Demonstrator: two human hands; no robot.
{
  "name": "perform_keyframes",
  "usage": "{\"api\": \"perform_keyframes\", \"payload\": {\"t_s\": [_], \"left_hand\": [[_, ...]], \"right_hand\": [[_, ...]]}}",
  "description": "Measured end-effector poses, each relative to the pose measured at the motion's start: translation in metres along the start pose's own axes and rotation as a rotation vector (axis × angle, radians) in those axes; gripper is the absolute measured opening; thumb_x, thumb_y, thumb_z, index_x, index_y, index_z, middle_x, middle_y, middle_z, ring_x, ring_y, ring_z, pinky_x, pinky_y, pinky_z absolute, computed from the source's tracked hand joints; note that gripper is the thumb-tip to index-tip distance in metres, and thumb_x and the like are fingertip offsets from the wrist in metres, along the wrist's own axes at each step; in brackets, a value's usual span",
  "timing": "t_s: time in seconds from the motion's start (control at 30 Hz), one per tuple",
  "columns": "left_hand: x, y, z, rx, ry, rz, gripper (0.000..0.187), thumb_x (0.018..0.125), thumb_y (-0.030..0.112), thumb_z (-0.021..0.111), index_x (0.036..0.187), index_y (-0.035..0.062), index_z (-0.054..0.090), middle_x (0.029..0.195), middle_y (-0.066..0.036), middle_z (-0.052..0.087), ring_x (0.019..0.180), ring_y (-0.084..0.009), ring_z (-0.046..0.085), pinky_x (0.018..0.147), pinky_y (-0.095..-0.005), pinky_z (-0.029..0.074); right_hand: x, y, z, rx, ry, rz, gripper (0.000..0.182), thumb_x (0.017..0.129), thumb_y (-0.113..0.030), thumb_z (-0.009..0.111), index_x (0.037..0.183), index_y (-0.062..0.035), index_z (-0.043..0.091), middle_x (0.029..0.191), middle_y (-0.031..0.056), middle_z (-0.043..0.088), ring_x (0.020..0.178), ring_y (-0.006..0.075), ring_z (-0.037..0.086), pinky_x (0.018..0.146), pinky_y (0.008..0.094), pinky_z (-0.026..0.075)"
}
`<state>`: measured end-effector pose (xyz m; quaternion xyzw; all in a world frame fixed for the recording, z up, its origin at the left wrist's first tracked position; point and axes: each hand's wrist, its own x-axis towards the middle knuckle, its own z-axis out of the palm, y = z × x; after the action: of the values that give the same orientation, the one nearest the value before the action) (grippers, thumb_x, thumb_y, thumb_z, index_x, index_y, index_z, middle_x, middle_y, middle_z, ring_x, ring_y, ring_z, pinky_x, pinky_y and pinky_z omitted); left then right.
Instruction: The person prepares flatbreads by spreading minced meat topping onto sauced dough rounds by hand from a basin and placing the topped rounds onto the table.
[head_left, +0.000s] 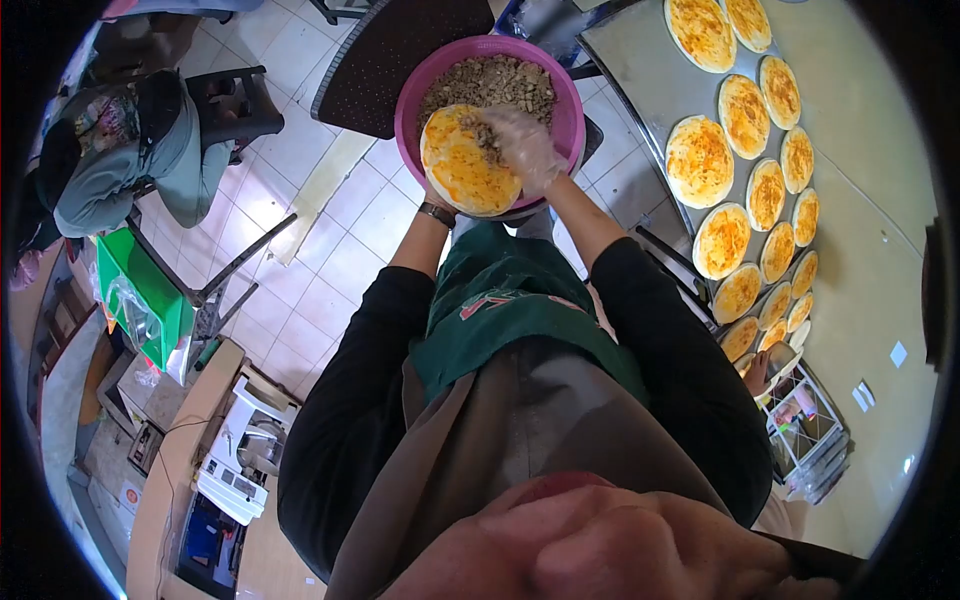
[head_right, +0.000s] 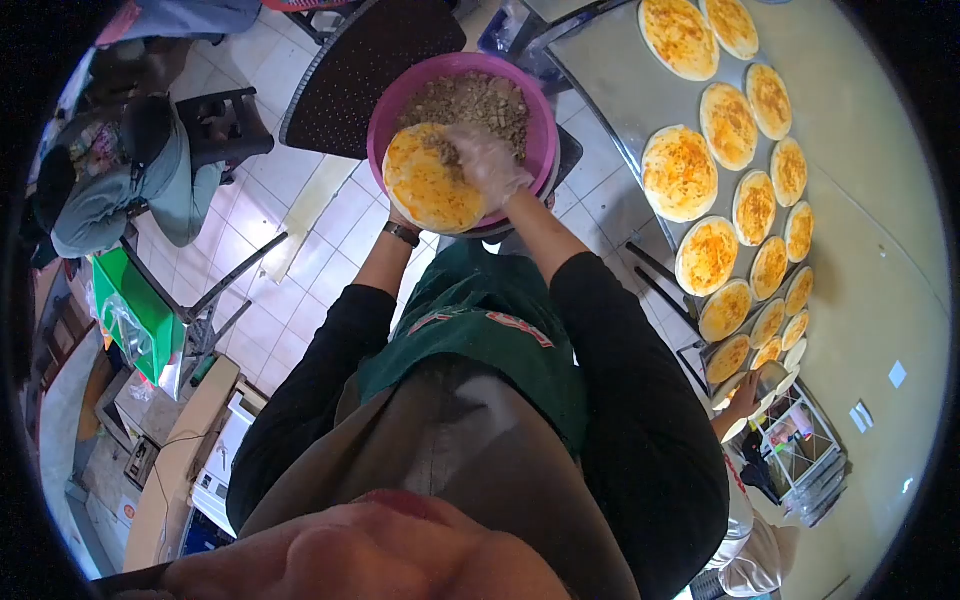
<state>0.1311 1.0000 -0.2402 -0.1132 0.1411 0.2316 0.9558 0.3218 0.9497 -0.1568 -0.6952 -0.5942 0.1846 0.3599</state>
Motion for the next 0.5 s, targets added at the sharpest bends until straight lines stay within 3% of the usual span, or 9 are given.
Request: {"api": "perform_keyframes", "payload": {"t_s": [0.03, 0.17, 0.37, 0.43, 0.5], "left_hand": [[0.0, 0.001, -0.001, 0.004, -0.001, 0.001, 0.064, 0.098, 0.057, 0.039, 0.143, 0.0116, 0.045, 0.141, -0.013, 0.053, 0.125, -0.0317, 0.053, 0.104, -0.0511, 0.045], [-0.003, 0.004, -0.006, 0.019, 0.009, 0.008, 0.064, 0.098, 0.057, 0.039, 0.143, 0.0117, 0.045, 0.141, -0.013, 0.053, 0.125, -0.0315, 0.053, 0.104, -0.051, 0.045], [-0.002, 0.004, -0.012, 0.031, 0.015, 0.008, 0.064, 0.098, 0.056, 0.038, 0.143, 0.0118, 0.045, 0.141, -0.013, 0.053, 0.125, -0.0313, 0.053, 0.104, -0.0507, 0.044], [-0.003, 0.005, -0.013, 0.035, 0.019, 0.008, 0.063, 0.098, 0.056, 0.038, 0.143, 0.0119, 0.045, 0.141, -0.013, 0.053, 0.125, -0.0313, 0.053, 0.104, -0.0506, 0.044], [-0.003, 0.007, -0.013, 0.04, 0.022, 0.005, 0.063, 0.098, 0.056, 0.038, 0.143, 0.0119, 0.045, 0.141, -0.013, 0.053, 0.125, -0.0312, 0.053, 0.104, -0.0506, 0.044]], "right_hand": [[0.0, 0.007, -0.002, -0.118, 0.025, 0.08, 0.033, 0.086, 0.0, 0.057, 0.115, -0.0098, 0.066, 0.117, 0.0121, 0.068, 0.111, 0.032, 0.063, 0.099, 0.0414, 0.049], [0.008, 0.008, -0.001, -0.023, 0.078, 0.065, 0.032, 0.085, -0.001, 0.058, 0.115, -0.0098, 0.066, 0.118, 0.0128, 0.067, 0.11, 0.0329, 0.063, 0.098, 0.0408, 0.05], [0.04, 0.0, -0.023, -0.023, -0.165, 0.206, 0.028, 0.091, -0.016, 0.058, 0.117, -0.0096, 0.066, 0.12, 0.0141, 0.066, 0.111, 0.0325, 0.063, 0.097, 0.0384, 0.051], [0.038, 0.005, -0.031, -0.183, -0.34, 0.374, 0.032, 0.095, -0.025, 0.055, 0.123, -0.0113, 0.062, 0.13, 0.0154, 0.06, 0.12, 0.0319, 0.058, 0.104, 0.0397, 0.046], [0.023, -0.013, -0.025, -0.134, -0.251, 0.277, 0.037, 0.096, -0.028, 0.054, 0.128, -0.0104, 0.059, 0.136, 0.0171, 0.055, 0.125, 0.0321, 0.053, 0.107, 0.0402, 0.042]]}}
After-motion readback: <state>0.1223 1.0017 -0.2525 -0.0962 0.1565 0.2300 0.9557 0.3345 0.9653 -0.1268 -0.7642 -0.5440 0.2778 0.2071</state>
